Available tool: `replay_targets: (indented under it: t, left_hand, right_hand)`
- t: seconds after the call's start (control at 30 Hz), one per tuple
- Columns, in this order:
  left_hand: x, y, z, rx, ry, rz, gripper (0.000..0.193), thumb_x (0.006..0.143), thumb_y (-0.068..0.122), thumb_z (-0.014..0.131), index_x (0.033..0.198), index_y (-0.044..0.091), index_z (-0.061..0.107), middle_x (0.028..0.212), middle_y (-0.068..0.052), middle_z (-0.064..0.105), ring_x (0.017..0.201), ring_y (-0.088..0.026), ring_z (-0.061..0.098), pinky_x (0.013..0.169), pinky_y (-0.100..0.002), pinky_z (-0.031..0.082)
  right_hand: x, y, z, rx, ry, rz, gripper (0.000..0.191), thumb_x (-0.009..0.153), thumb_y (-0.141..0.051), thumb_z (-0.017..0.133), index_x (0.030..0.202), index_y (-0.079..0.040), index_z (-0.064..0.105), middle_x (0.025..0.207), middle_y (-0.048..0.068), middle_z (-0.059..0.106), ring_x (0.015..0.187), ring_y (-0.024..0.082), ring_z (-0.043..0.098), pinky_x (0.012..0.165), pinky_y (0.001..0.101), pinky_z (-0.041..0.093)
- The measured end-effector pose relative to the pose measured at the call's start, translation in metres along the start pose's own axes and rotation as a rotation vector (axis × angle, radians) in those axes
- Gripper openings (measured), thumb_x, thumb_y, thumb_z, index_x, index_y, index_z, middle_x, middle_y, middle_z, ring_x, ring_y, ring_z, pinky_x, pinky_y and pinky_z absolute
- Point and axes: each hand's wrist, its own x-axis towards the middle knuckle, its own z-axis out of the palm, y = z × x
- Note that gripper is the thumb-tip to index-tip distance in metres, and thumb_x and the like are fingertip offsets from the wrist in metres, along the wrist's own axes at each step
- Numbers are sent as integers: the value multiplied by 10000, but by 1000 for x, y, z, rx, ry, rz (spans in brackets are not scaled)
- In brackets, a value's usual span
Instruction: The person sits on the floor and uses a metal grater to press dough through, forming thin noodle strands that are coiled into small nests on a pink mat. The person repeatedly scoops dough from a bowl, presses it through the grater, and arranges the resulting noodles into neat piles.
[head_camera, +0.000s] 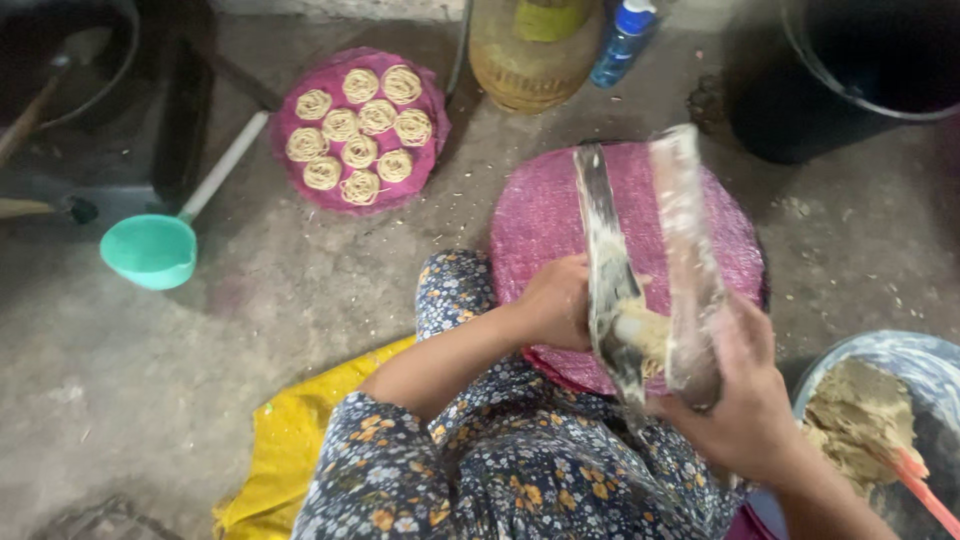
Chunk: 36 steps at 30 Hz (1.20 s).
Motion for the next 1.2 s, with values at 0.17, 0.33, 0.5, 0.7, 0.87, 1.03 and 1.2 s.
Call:
replay_targets:
  t: [0.17,0.33,0.5,0.7,0.87,1.03,1.2]
  left_hand:
    - [7,-13,-10,-139,-273,-187,704,759,366,880,1387,153,643,1249,-88,738,1125,-255,716,1016,-391,588]
    - [50,-16,-65,-1749,-528,314,1118,795,198,886,1673,267,197,1710,-74,242,1500,-291,377,1283,-477,317]
    - [125,41,-56,-2062,-362,-19,1254,748,349,912,1685,277,82,1693,-227,150,1512,-475,254,1238,-643,245]
    - [104,-25,-58,-1666,-283,420,1041,753,31,799,1602,336,280,1599,-19,422,1496,-189,401,1315,-344,283]
    - [79,-84,-36,-1940,-56,312,789,863,136,668,1602,195,398,1543,-167,509,1483,-332,431,1237,-445,340]
    - [64,-89,-28,-2213,123,278,467,1081,550,551,1312,147,598,1314,-173,626,1288,-360,556,1162,-521,415]
    - [45,-60,-16,-2087,283,199,519,1129,628,469,1170,138,635,1165,-159,615,1158,-343,559,1043,-496,435]
  right_hand:
    - [-25,58,0,1350,-430,616,1314,625,-452,847,1599,38,114,1615,340,272,1500,448,283,1195,544,247]
    - [-64,87,31,1554,-731,696,1298,645,-546,799,1608,-9,112,1618,324,292,1473,453,331,1176,571,291]
    - [-80,111,3,1478,-686,753,1286,666,-639,751,1616,-55,110,1621,308,311,1447,457,379,1157,597,334]
    - [-58,114,-21,1647,-697,635,1276,690,-751,693,1626,-111,108,1624,288,334,1414,461,437,1134,629,387]
    - [-23,97,-13,1418,-762,592,1330,656,-809,684,1637,-115,114,1599,271,373,1346,454,498,1111,641,426]
    - [-25,100,7,1352,-708,745,1326,636,-700,777,1611,-9,201,1500,320,442,1306,472,531,1090,638,396]
    - [-71,125,-17,1076,-663,868,1310,518,-509,837,1572,-30,225,1491,254,454,1337,442,567,1138,548,384]
